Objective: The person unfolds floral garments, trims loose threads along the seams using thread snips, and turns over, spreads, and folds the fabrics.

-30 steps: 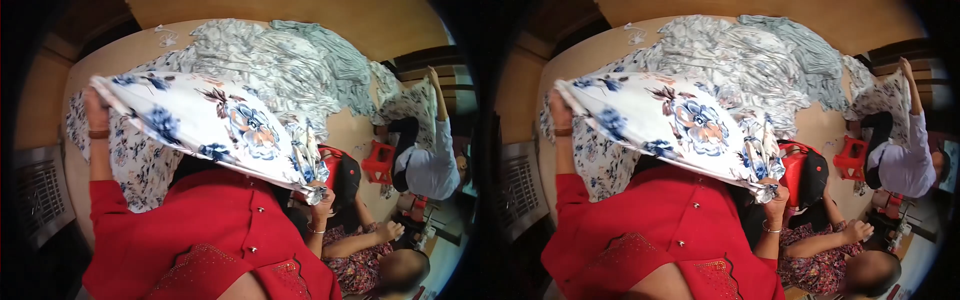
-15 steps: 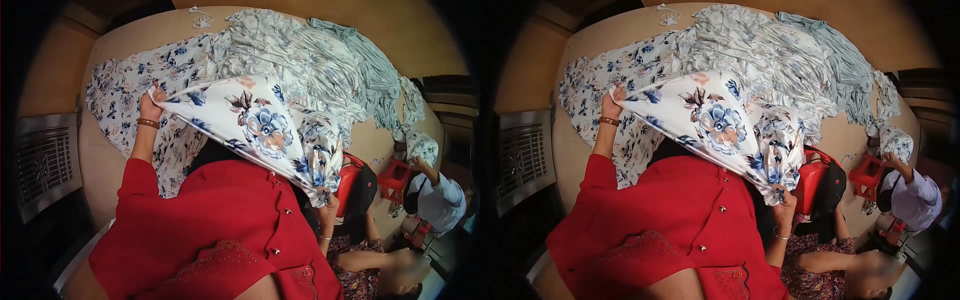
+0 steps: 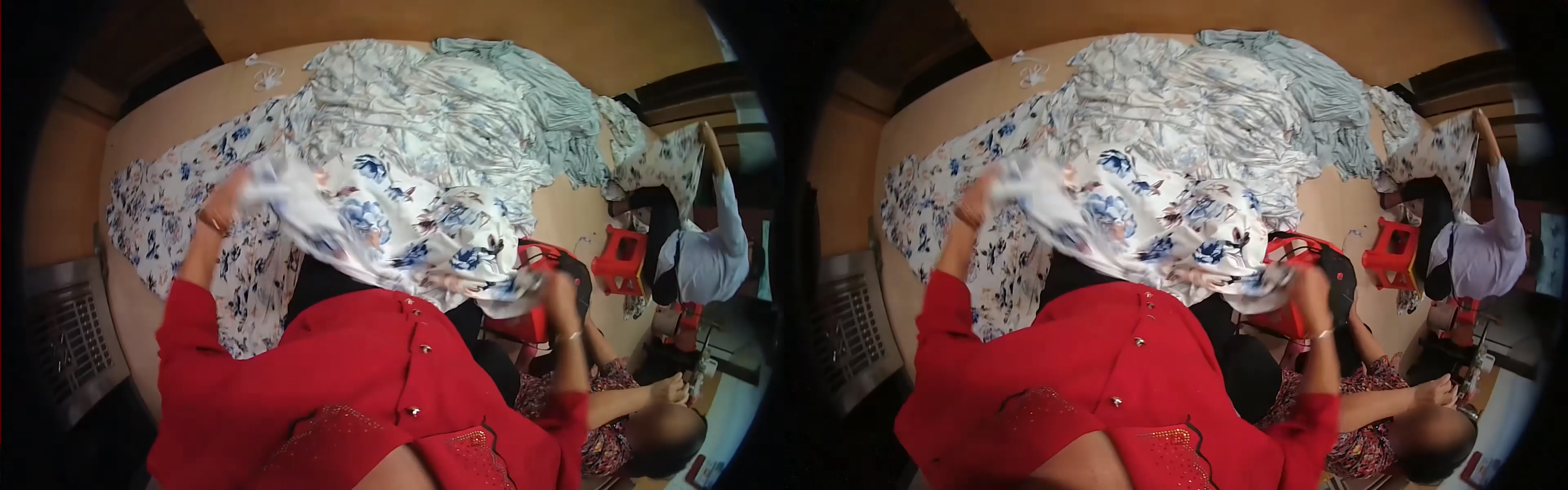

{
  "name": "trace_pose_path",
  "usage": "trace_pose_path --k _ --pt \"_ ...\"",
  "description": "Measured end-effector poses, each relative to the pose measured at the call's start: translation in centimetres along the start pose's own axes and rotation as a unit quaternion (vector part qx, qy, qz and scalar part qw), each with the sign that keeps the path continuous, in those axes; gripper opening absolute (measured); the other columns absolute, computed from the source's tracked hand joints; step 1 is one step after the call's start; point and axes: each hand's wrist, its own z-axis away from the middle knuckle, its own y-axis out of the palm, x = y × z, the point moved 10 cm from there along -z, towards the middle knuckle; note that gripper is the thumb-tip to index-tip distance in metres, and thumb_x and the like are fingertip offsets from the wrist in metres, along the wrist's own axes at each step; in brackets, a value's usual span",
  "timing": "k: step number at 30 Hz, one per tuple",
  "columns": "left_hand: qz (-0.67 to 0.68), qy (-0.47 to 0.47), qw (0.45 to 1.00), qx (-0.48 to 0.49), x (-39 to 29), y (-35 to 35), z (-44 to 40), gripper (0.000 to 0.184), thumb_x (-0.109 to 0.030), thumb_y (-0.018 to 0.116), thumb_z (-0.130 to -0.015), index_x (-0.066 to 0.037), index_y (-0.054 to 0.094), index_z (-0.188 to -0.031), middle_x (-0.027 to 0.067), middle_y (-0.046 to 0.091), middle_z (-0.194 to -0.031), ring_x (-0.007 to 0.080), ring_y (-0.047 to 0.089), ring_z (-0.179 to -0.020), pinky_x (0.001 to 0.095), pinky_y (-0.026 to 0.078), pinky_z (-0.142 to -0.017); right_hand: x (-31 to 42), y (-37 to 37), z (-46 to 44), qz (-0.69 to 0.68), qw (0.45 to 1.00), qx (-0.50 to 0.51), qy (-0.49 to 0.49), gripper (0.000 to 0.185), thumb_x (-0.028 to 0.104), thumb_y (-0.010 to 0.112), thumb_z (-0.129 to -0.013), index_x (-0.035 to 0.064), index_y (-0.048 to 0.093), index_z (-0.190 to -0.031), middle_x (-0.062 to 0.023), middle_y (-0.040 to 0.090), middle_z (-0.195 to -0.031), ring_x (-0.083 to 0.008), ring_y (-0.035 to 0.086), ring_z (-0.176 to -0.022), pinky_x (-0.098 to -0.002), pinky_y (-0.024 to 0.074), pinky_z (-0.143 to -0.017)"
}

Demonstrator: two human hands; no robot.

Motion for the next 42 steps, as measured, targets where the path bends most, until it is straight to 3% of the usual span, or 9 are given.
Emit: trace_pose_path --k 2,4,6,15,28,32,38,40,42 --pt "0.395 0.113 0.892 -0.188 -2.2 -12.9 -1.3 0.031 -0.019 0.053 -0.083 -0.005 0.051 -0.111 0.0053 0.057 -0.097 0.0135 0.054 -0.088 0.0270 0.044 -0.078 -7.0 -7.0 -5.3 0.131 0.986 -0.085 0.049 0.015 0.008 0.047 -0.076 0.0038 0.058 -0.086 -0.0109 0.055 -0.061 -0.0286 0.054 -0.053 -0.0367 0.0429 -0.047" --pt "0.195 0.162 0.867 -0.429 -6.6 -26.1 -0.7 0.028 -0.020 0.049 -0.085 -0.007 0.051 -0.111 0.0046 0.057 -0.098 0.0140 0.054 -0.088 0.0292 0.045 -0.077 -19.9 -19.2 -8.8 -0.209 0.947 -0.225 0.095 0.018 0.011 0.046 -0.079 0.0020 0.052 -0.065 -0.0122 0.050 -0.060 -0.0224 0.051 -0.052 -0.0369 0.0388 -0.044" --pt "0.140 0.232 0.823 -0.499 -11.7 -33.2 1.5 0.029 -0.019 0.048 -0.085 -0.006 0.051 -0.111 0.0054 0.057 -0.099 0.0143 0.054 -0.088 0.0293 0.045 -0.077 -20.8 -34.1 -6.7 0.336 0.868 -0.354 -0.089 0.010 0.009 0.052 -0.076 0.0021 0.058 -0.080 -0.0100 0.056 -0.070 -0.0243 0.054 -0.065 -0.0374 0.0423 -0.058" --pt "0.054 0.283 0.736 -0.613 -17.7 -42.7 14.5 0.031 -0.016 0.048 -0.084 -0.001 0.051 -0.111 0.0089 0.057 -0.101 0.0158 0.054 -0.089 0.0295 0.044 -0.078 -32.1 -54.1 4.5 0.366 0.688 -0.622 0.075 0.028 0.031 0.056 -0.077 0.0054 0.065 -0.075 -0.0067 0.061 -0.062 -0.0195 0.057 -0.056 -0.0336 0.0445 -0.054" --pt "-0.385 0.249 0.630 -0.627 -10.7 -31.1 29.7 0.045 -0.018 0.046 -0.084 0.004 0.039 -0.123 0.0125 0.049 -0.118 0.0187 0.047 -0.107 0.0292 0.033 -0.094 -23.0 -34.7 -1.6 -0.212 0.796 -0.568 0.007 0.018 0.019 0.051 -0.082 0.0015 0.055 -0.087 -0.0095 0.059 -0.083 -0.0202 0.058 -0.072 -0.0335 0.0471 -0.062" --pt "0.311 0.278 0.702 -0.577 7.6 -28.4 33.1 0.046 -0.032 0.036 -0.091 -0.003 0.036 -0.126 0.0075 0.047 -0.120 0.0189 0.047 -0.108 0.0337 0.038 -0.092 -11.0 -20.6 -5.2 -0.643 0.698 -0.297 -0.102 0.018 0.018 0.051 -0.083 0.0020 0.054 -0.090 -0.0072 0.057 -0.082 -0.0183 0.057 -0.069 -0.0319 0.0480 -0.056" --pt "0.113 -0.045 0.687 -0.716 27.0 -14.3 37.8 0.053 -0.040 0.037 -0.089 0.003 0.043 -0.120 0.0112 0.050 -0.117 0.0231 0.047 -0.107 0.0320 0.034 -0.095 1.3 2.2 -0.6 -0.513 0.846 -0.124 -0.078 0.030 0.003 0.047 -0.077 0.0016 0.050 -0.107 -0.0062 0.055 -0.099 -0.0143 0.052 -0.088 -0.0292 0.0430 -0.078" --pt "0.491 -0.082 0.662 -0.561 27.6 -3.8 29.6 0.064 -0.048 0.042 -0.085 0.000 0.037 -0.126 0.0102 0.042 -0.127 0.0254 0.041 -0.114 0.0353 0.032 -0.097 2.0 10.1 0.7 -0.564 0.816 -0.107 -0.069 0.019 0.012 0.049 -0.082 0.0032 0.053 -0.099 -0.0054 0.054 -0.092 -0.0142 0.052 -0.081 -0.0254 0.0435 -0.072" --pt "0.612 -0.109 0.666 -0.412 29.0 4.4 23.1 0.065 -0.052 0.042 -0.083 -0.003 0.038 -0.126 0.0096 0.042 -0.128 0.0246 0.040 -0.116 0.0362 0.032 -0.097 1.4 23.1 1.5 -0.889 0.353 0.044 0.287 0.020 0.013 0.054 -0.078 0.0039 0.054 -0.096 -0.0035 0.056 -0.087 -0.0141 0.053 -0.080 -0.0265 0.0437 -0.070"
